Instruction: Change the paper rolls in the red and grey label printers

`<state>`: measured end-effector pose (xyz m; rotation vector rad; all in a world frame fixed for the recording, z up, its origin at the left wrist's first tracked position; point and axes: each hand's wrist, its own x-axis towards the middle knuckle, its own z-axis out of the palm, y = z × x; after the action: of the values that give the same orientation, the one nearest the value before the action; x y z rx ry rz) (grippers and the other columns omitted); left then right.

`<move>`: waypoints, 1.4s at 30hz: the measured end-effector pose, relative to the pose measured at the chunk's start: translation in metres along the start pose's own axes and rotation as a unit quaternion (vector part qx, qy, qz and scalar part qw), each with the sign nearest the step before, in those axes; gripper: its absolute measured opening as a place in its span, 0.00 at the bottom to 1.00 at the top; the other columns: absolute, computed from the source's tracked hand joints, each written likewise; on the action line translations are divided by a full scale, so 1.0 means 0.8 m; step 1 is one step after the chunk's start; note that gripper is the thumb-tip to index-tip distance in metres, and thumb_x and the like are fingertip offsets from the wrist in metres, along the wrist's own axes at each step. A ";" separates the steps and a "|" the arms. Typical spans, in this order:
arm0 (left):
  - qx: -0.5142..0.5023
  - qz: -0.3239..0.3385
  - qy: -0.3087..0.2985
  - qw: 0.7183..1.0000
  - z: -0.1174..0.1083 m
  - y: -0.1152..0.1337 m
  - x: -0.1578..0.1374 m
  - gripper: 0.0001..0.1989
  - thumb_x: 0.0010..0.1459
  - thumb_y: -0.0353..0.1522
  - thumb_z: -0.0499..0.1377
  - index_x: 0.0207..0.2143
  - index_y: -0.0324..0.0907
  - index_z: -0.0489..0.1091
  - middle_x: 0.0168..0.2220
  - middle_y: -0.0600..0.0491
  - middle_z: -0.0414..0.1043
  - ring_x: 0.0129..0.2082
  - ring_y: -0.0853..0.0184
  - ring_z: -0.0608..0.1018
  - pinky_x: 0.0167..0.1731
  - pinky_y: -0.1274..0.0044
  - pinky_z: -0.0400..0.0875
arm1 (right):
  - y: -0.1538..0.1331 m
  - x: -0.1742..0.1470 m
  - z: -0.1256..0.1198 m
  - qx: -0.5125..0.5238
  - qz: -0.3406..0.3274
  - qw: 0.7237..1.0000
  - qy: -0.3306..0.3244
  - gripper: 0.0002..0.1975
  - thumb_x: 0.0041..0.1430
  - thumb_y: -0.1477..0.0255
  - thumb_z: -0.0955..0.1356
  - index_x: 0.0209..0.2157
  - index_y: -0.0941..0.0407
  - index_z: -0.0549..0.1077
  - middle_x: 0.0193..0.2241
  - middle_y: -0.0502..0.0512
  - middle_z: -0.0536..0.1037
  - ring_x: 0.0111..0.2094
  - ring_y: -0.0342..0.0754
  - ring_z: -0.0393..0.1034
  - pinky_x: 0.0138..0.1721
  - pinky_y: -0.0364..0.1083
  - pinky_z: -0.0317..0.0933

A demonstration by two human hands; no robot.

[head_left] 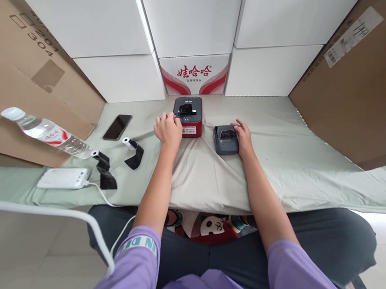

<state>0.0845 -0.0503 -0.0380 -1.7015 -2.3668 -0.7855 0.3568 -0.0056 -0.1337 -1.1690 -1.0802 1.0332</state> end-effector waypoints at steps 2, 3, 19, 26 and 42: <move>-0.001 -0.002 -0.025 1.000 -0.005 0.004 0.008 0.19 0.69 0.32 0.47 0.50 0.45 0.76 0.53 0.40 0.75 0.56 0.47 0.72 0.50 0.61 0.67 | -0.001 -0.001 0.000 -0.002 0.001 1.000 0.000 0.30 0.53 0.59 0.67 0.58 0.48 0.70 0.55 0.52 0.79 0.59 0.54 0.71 0.65 0.57 0.63; -0.003 -0.002 -0.035 0.999 -0.007 0.005 0.012 0.18 0.69 0.32 0.47 0.50 0.45 0.76 0.53 0.40 0.76 0.57 0.47 0.72 0.50 0.60 0.67 | -0.001 -0.001 0.000 -0.002 0.002 1.000 0.001 0.30 0.53 0.58 0.67 0.58 0.48 0.70 0.55 0.53 0.79 0.59 0.54 0.71 0.65 0.57 0.63; -0.013 0.009 -0.128 0.992 -0.018 -0.011 0.032 0.16 0.68 0.36 0.49 0.45 0.49 0.76 0.46 0.43 0.81 0.48 0.51 0.79 0.43 0.65 0.69 | 0.002 -0.004 0.003 0.025 -0.008 0.999 0.024 0.29 0.50 0.58 0.68 0.55 0.49 0.71 0.53 0.54 0.79 0.57 0.52 0.72 0.66 0.56 0.61; -0.050 0.173 -0.130 0.975 -0.034 -0.022 0.105 0.18 0.67 0.37 0.52 0.43 0.46 0.82 0.43 0.49 0.84 0.43 0.60 0.80 0.47 0.73 0.70 | 0.003 0.004 0.005 0.056 -0.004 0.998 0.035 0.28 0.48 0.58 0.69 0.52 0.51 0.70 0.51 0.55 0.79 0.55 0.52 0.73 0.65 0.55 0.61; 0.153 0.272 -0.269 0.911 0.003 0.041 0.167 0.21 0.48 0.28 0.66 0.46 0.52 0.84 0.46 0.50 0.83 0.49 0.54 0.80 0.49 0.72 0.70 | -0.006 0.009 0.007 0.033 0.013 0.999 0.021 0.25 0.49 0.58 0.68 0.50 0.49 0.70 0.48 0.54 0.78 0.53 0.52 0.74 0.59 0.54 0.68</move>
<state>0.0671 0.0721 0.0229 -2.4668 -1.9332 0.1603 0.3530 0.0020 -0.1277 -1.1488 -0.9934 1.0525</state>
